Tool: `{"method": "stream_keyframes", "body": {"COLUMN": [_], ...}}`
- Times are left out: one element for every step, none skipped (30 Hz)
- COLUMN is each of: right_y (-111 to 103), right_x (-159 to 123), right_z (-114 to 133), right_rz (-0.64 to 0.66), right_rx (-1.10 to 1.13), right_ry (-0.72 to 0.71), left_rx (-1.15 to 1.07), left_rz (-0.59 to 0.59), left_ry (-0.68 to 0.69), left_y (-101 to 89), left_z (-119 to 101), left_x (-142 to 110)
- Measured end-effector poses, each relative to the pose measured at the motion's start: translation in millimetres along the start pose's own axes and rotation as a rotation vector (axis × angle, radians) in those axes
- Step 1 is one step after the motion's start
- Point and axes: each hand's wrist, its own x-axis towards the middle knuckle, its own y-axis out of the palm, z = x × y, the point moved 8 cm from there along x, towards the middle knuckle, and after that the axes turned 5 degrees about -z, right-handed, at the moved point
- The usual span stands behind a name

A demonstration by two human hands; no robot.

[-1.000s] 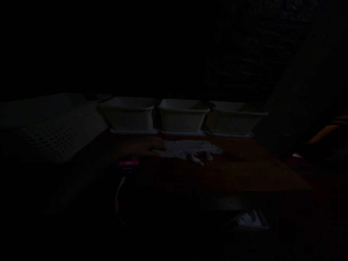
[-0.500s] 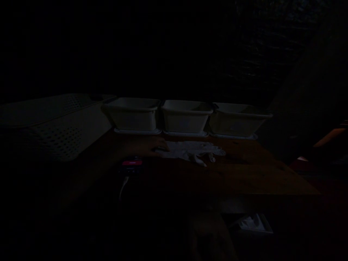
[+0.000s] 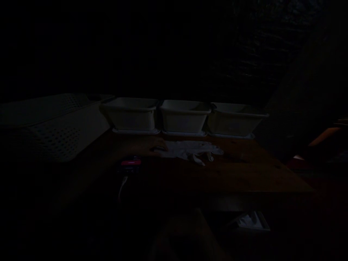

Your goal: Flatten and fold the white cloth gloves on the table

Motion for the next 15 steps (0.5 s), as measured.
{"method": "stream_keyframes", "body": {"right_y": [-5.2,-12.1,-20.5,-30.2,-39.0,-46.7,-51.1,-62.8,-78.1,-93.6,-110.2,-131.4,-144.8,-155.6,-165.6], "right_x": [1.1,2.0,2.6,3.2,4.2,6.1,9.3,13.1,17.9,23.5,29.5,34.1,40.1,45.7,49.8], "right_z": [-5.3,-11.1,-17.8,-24.7,-29.9,-37.0,-42.4,-45.7,-45.0,-46.2,-46.7,-44.8,-45.9,-46.7,-47.0], "right_rz": [-0.033,-0.077,-0.128,-0.182,-0.208,-0.197,-0.127,-0.133,-0.181,-0.218,-0.27,-0.398,-0.432,-0.46,-0.505], "right_rx": [-0.014,-0.034,-0.061,-0.11,-0.168,-0.246,-0.322,-0.43,-0.542,-0.587,-0.638,-0.772,-0.817,-0.841,-0.888], "right_ry": [0.007,0.011,0.019,0.031,0.024,0.046,0.048,0.043,0.009,0.008,0.01,0.025,0.045,0.055,0.073], "left_rx": [0.003,0.006,0.008,0.007,0.004,0.001,-0.002,-0.003,-0.002,-0.002,-0.004,-0.007,-0.012,-0.018,-0.023], "left_rz": [-0.002,-0.005,-0.006,-0.008,-0.009,-0.008,-0.007,-0.005,-0.002,0.0,0.001,0.001,0.002,0.001,0.001], "left_ry": [0.0,0.003,0.009,0.014,0.017,0.017,0.013,0.005,-0.004,-0.011,-0.012,-0.01,-0.007,-0.002,0.001], "left_y": [0.0,0.2,0.7,1.1,1.4,1.6,1.5,1.3,0.8,0.2,-0.5,-1.2,-1.7,-2.1,-2.3], "left_z": [0.4,0.9,1.3,1.7,1.9,2.0,2.1,2.1,1.9,1.5,0.8,0.1,-0.6,-1.2,-1.4], "left_x": [-0.1,0.0,0.1,0.3,0.5,0.7,0.7,0.7,0.5,0.1,-0.4,-0.9,-1.4,-1.8,-2.1]}}
